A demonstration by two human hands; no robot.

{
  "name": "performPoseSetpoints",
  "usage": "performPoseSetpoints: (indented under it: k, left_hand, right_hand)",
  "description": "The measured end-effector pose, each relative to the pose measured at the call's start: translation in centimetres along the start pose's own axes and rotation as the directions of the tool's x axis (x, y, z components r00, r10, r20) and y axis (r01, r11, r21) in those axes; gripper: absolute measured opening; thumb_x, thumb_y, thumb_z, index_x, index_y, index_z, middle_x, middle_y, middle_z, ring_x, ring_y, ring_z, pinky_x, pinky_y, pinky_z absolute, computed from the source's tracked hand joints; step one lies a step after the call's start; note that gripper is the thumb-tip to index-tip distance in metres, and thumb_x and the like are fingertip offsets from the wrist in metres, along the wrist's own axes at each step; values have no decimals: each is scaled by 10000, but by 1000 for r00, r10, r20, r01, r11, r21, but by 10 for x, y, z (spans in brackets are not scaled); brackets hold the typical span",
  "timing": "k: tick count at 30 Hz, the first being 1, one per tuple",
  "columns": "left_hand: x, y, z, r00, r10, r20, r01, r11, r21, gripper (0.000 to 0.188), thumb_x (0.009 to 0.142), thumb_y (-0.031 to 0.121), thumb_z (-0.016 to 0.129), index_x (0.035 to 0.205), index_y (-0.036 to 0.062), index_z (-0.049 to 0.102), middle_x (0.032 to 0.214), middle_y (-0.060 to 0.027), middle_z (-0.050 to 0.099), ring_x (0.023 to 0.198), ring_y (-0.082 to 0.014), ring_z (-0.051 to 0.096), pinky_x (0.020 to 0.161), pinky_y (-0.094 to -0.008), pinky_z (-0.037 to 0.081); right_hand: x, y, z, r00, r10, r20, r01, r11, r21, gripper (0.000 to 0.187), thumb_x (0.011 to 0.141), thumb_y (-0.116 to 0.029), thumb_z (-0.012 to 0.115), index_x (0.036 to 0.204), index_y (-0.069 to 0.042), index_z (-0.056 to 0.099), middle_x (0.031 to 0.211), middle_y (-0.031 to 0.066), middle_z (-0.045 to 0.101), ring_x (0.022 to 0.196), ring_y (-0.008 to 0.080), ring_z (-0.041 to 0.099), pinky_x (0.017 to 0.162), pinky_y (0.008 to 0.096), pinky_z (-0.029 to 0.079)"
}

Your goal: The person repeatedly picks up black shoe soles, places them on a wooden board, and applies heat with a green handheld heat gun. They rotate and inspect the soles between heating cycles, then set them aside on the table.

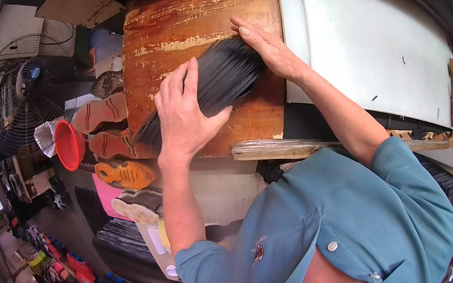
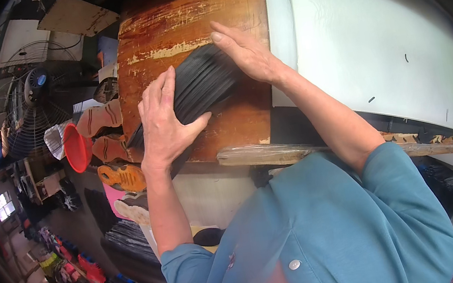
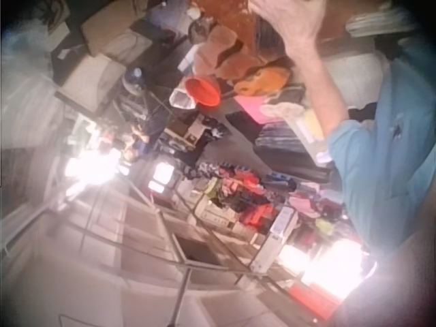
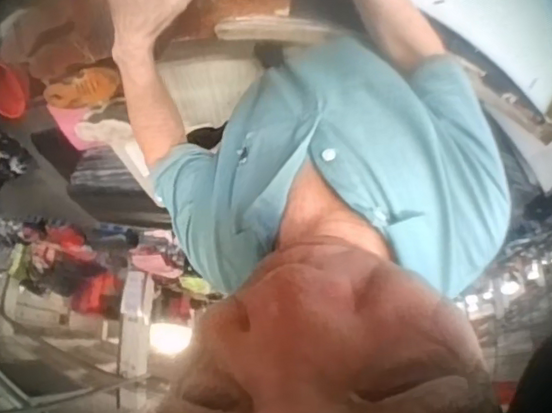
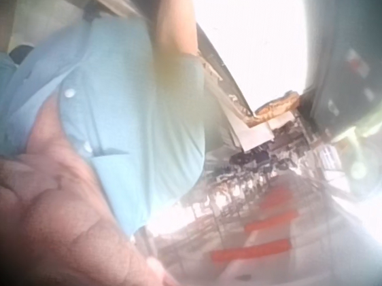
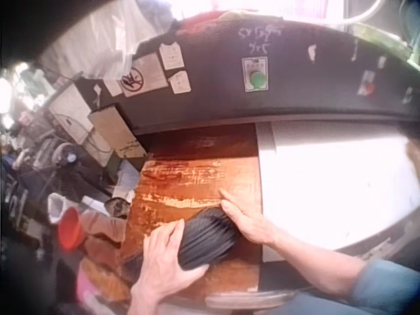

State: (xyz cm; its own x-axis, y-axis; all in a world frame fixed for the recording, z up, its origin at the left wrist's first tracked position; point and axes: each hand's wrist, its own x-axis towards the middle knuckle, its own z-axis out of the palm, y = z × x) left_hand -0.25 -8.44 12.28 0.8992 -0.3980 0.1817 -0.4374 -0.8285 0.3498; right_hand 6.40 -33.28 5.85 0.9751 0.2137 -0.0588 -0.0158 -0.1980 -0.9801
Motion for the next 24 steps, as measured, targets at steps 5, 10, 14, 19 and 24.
performPoseSetpoints:
  k: [5, 10, 14, 19, 24]
  left_hand:
    - [9, -17, -12, 1000, -3, -10, 3, 1000, -31, 1074, 711, 297, 916, 1610, 41, 390, 1563, -202, 459, 1448, -388, 434, 1214, -539, 331]
    - [10, -15, -10, 1000, 15, 6, -16, 999, 33, 1170, 679, 348, 948, 1637, 70, 337, 1591, -219, 402, 1462, -434, 391, 1217, -563, 317]
    - [2, -8, -11, 996, -43, 80, 39, 998, 50, 1269, 640, 357, 980, 1676, 138, 280, 1679, -225, 275, 1539, -471, 279, 1247, -627, 258]
    - [1, -5, -9, 990, -118, 79, 114, 992, 61, 1306, 664, 338, 979, 1707, 173, 211, 1744, -235, 142, 1617, -484, 107, 1272, -690, 162]
    - [7, -10, -5, 997, -32, 65, 35, 998, -49, 1256, 688, 314, 965, 1697, 148, 236, 1692, -247, 244, 1531, -484, 288, 1236, -625, 286]
  right_hand:
    - [-2, -10, 18, 999, -1, 52, 2, 1000, -13, 954, 1077, -690, 362, 1666, 48, 225, 1728, 281, 244, 1625, 379, 203, 1325, 430, 155]
    - [-2, -11, 21, 988, -115, 102, 129, 981, -147, 915, 1088, -626, 422, 1657, 62, 226, 1707, 326, 232, 1619, 421, 187, 1321, 465, 179]
    - [7, -6, 22, 948, -305, 96, 312, 819, -481, 886, 1083, -600, 463, 1644, 59, 271, 1695, 329, 246, 1608, 460, 181, 1317, 514, 182]
    - [13, -7, 27, 974, -217, 70, 217, 976, 6, 918, 1086, -614, 425, 1674, 49, 185, 1754, 272, 151, 1642, 377, 128, 1332, 445, 136]
    - [4, -9, 20, 949, -216, 230, 239, 968, -75, 974, 1040, -680, 467, 1701, -27, 176, 1758, 249, 168, 1639, 377, 152, 1320, 472, 161]
